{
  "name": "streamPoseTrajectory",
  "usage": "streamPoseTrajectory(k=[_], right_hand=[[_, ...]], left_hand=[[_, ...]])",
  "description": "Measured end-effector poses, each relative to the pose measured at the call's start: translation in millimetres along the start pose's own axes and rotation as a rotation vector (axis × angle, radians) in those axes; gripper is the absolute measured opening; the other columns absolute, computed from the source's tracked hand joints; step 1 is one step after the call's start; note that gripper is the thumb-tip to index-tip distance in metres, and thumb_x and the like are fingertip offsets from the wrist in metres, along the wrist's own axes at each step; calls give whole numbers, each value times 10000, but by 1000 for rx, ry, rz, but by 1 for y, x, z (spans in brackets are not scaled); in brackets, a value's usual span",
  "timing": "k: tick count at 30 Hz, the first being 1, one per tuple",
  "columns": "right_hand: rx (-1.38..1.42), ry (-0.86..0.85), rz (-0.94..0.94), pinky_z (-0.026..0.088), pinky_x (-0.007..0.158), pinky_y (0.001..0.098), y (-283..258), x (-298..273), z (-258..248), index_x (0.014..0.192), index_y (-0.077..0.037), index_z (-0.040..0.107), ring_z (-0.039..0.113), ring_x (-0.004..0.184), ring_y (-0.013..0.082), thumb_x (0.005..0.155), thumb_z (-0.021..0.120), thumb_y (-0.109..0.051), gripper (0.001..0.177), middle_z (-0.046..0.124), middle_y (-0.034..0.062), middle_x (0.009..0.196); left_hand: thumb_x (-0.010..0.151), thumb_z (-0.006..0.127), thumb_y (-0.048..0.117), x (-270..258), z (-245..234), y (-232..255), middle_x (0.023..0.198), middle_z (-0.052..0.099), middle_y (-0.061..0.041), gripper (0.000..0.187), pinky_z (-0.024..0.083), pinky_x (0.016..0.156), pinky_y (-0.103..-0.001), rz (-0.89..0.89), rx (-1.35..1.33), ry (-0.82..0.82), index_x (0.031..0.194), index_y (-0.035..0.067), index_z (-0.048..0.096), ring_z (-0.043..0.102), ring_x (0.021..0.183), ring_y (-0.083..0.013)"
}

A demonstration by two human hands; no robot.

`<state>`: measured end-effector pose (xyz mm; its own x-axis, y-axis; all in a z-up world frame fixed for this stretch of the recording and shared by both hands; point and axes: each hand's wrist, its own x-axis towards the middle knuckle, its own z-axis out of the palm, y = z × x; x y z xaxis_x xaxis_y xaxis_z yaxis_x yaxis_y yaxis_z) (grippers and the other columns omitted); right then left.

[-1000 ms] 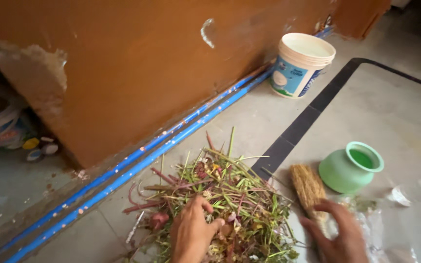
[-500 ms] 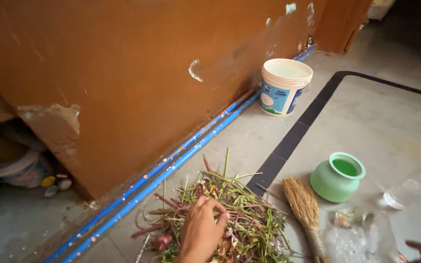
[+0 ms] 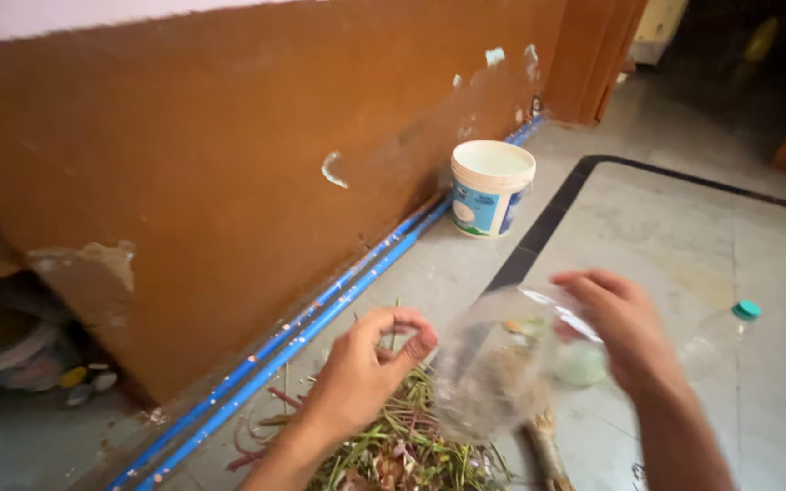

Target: The person sits on the floor and sorts through a pile of mixed vegetable scraps, including stems and leaves. They pick up individual pieces, separate them, and place them back into the pile.

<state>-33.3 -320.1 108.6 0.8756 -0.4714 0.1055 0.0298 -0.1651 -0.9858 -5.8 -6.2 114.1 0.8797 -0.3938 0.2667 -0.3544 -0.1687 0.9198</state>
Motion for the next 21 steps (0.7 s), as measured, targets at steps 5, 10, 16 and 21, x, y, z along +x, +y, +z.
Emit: streamPoseTrajectory(k=[5,10,16,21], right_hand=[[127,-260,2,526,569,342,-41,24,102,1046,24,737,652,610,204,955,586,-224,305,695,126,760],[112,-486,73,542,577,322,-90,19,190,1104,-30,701,680,655,158,935,595,-280,320,696,67,879],[-13,-620,-17,546,537,366,-113,3,269,1128,-23,598,660,613,226,964,600,-447,454,647,128,831],[-355,-836,-145,611,575,333,-47,27,307,1057,-16,712,725,689,178,908,694,-335,352,755,95,847]], left_hand=[[749,854,302,7,-53,10,1147,752,-55,432,577,807,-346,174,146,140,1099,91,713,699,1079,-162],[780,808,193,7,-112,-12,947,804,-64,226,575,787,-327,-4,277,522,977,100,748,760,891,-192],[807,771,251,-22,-175,-38,912,781,-103,194,564,789,-401,-259,420,760,950,122,754,756,883,-272],[857,741,344,-51,-189,-57,969,782,-135,231,528,904,-458,-408,622,864,980,150,764,722,983,-339]])
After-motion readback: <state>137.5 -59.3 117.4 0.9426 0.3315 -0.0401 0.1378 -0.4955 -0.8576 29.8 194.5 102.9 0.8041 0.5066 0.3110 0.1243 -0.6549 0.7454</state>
